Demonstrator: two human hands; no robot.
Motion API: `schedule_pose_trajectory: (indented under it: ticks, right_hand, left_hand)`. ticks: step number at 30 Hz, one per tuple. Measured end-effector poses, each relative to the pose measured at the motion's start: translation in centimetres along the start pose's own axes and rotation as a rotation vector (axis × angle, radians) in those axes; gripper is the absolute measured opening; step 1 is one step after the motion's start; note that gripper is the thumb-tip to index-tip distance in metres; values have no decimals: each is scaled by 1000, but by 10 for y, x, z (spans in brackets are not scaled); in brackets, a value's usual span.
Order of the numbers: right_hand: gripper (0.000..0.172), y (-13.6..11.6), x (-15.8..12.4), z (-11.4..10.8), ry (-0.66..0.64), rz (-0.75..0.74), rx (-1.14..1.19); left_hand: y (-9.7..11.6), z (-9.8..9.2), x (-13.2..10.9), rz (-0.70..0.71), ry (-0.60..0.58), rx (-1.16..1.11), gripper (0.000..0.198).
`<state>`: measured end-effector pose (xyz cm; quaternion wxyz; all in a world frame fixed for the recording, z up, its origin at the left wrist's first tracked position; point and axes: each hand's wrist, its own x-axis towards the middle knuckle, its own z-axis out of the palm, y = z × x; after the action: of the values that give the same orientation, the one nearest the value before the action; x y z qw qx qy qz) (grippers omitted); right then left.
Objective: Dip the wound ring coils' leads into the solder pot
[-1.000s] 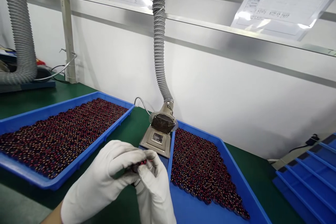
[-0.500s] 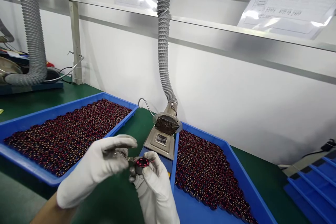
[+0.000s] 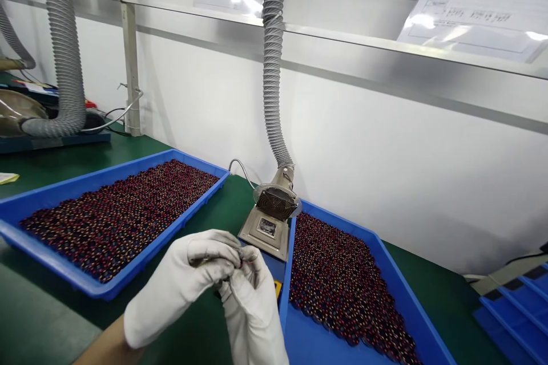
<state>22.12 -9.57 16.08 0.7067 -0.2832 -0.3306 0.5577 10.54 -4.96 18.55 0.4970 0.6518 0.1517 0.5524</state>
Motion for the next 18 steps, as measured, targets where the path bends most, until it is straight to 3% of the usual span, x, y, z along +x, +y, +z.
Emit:
schedule_pose_trajectory:
  ticks: [3,6,9,12,18]
  right_hand:
    - [24,1,0,1,-22,-13,1]
    - [25,-1,-1,1,-28,16,-13]
    - [23,-1,-2,3,-21,33,20]
    - [19,0,-2,4,-16,21,32]
    - [16,-3,-1,-2,-54,53,41]
  left_hand:
    - [-2,0,-2,110,129,-45,6]
    - [1,-7,-3,72,234,-77,9]
    - [4,-8,-1,-44,67,68,14]
    - [3,-2,0,-2,-3,108,5]
    - [3,-10,-2,144,271,154,10]
